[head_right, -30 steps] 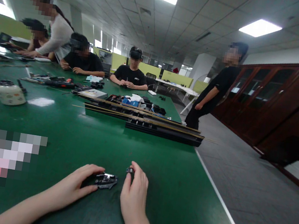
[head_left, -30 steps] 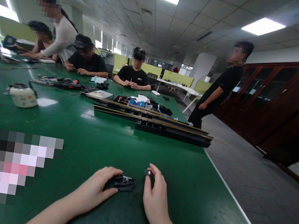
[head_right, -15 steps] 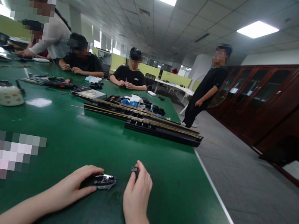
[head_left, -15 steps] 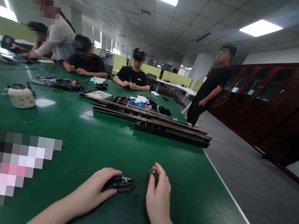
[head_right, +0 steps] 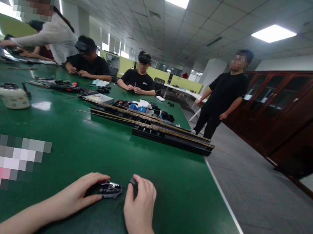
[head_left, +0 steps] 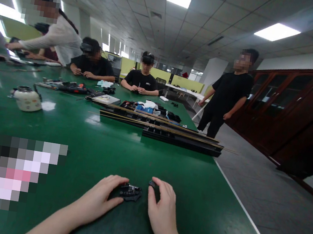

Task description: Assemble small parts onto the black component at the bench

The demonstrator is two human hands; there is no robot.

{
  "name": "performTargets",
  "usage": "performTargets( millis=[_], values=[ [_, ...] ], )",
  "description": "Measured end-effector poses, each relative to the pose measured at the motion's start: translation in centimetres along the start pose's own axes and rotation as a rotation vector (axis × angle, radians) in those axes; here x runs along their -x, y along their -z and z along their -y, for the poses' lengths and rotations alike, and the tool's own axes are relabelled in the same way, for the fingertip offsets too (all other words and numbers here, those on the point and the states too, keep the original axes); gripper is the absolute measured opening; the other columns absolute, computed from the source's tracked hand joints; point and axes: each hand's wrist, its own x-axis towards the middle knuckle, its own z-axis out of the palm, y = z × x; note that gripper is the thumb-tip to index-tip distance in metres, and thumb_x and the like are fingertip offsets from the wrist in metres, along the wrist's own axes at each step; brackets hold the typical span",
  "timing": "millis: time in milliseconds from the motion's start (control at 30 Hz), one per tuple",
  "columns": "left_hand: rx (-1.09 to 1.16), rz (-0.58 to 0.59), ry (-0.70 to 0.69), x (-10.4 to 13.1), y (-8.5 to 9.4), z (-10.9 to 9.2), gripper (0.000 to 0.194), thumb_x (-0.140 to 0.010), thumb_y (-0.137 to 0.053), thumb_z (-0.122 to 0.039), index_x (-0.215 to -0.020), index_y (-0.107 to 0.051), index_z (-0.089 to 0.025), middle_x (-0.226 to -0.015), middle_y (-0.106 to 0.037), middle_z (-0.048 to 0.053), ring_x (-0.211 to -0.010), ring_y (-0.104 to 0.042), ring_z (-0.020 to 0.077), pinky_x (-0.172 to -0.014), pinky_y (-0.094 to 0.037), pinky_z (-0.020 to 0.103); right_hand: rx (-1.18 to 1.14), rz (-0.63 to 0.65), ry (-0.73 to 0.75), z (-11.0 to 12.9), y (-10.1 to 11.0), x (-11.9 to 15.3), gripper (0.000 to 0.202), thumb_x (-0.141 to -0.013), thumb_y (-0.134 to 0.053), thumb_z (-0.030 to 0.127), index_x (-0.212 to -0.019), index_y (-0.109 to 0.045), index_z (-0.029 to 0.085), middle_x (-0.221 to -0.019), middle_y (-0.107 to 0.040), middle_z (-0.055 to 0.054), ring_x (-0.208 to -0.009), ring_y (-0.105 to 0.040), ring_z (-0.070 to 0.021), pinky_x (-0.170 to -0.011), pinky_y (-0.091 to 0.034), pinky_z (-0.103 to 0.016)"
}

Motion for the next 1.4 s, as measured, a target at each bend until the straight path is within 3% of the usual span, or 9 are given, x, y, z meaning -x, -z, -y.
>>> performTargets(
  millis=[200, 300, 667, 867, 1133, 1400],
  values=[
    [-0.001, 0.006, -0.036, -0.1, 0.1, 0.0, 0.036, -0.075, -0.058, -0.023, -0.111, -0.053, -0.026, -0.105, -0.060, 0.004, -0.098, -0.054, 0.0206, -0.088, -0.043, 0.037, -0.108, 0.242, 0.098, 1.5, -0.1, 0.4, 0.019, -0.074, -0.058, 0.019, -0.092, -0.063, 0.023, -0.089, -0.064, -0.003, -0.090, -0.056, -0.0193, -0.084, -0.042, -0.034],
    [-0.003, 0.016, -0.044, -0.1, 0.1, 0.1, 0.037, -0.075, -0.058, -0.023, -0.111, -0.053, -0.026, -0.105, -0.061, 0.004, -0.099, -0.054, 0.0205, -0.088, -0.043, 0.036, -0.184, 0.295, 0.150, 2.0, 0.0, 0.5, 0.021, -0.075, -0.059, 0.017, -0.094, -0.063, 0.025, -0.091, -0.064, -0.003, -0.091, -0.056, -0.0181, -0.084, -0.042, -0.034],
    [-0.018, 0.032, -0.027, -0.2, 0.1, -0.3, 0.036, -0.074, -0.059, -0.022, -0.110, -0.053, -0.025, -0.105, -0.061, 0.004, -0.099, -0.054, 0.0202, -0.088, -0.042, 0.036, -0.165, 0.316, 0.246, 2.1, 0.1, 0.4, 0.020, -0.077, -0.060, 0.018, -0.096, -0.060, 0.025, -0.098, -0.064, -0.002, -0.096, -0.053, -0.0179, -0.090, -0.038, -0.037],
    [-0.026, 0.012, -0.018, -0.1, 0.1, -0.2, 0.034, -0.074, -0.059, -0.024, -0.108, -0.055, -0.025, -0.104, -0.062, 0.004, -0.097, -0.055, 0.0203, -0.087, -0.043, 0.036, -0.014, 0.360, 0.193, 1.8, -0.4, 0.6, 0.024, -0.072, -0.066, 0.017, -0.093, -0.062, 0.029, -0.105, -0.062, 0.000, -0.102, -0.051, -0.0196, -0.092, -0.036, -0.038],
    [-0.026, 0.021, -0.014, -0.1, -0.1, -0.2, 0.035, -0.075, -0.058, -0.023, -0.110, -0.054, -0.025, -0.103, -0.062, 0.004, -0.097, -0.055, 0.0207, -0.087, -0.043, 0.037, 0.005, 0.347, 0.254, 2.2, 0.0, 0.6, 0.022, -0.080, -0.056, 0.017, -0.100, -0.061, 0.026, -0.107, -0.061, -0.003, -0.102, -0.051, -0.0196, -0.094, -0.035, -0.039],
    [-0.039, 0.005, -0.002, -0.2, 0.0, -0.4, 0.036, -0.073, -0.059, -0.021, -0.108, -0.055, -0.025, -0.102, -0.063, 0.004, -0.096, -0.056, 0.0209, -0.087, -0.043, 0.037, 0.037, 0.379, 0.227, 2.4, 0.0, 0.4, 0.026, -0.076, -0.061, 0.017, -0.097, -0.063, 0.031, -0.107, -0.063, -0.001, -0.102, -0.051, -0.0230, -0.092, -0.034, -0.045]
  ],
)
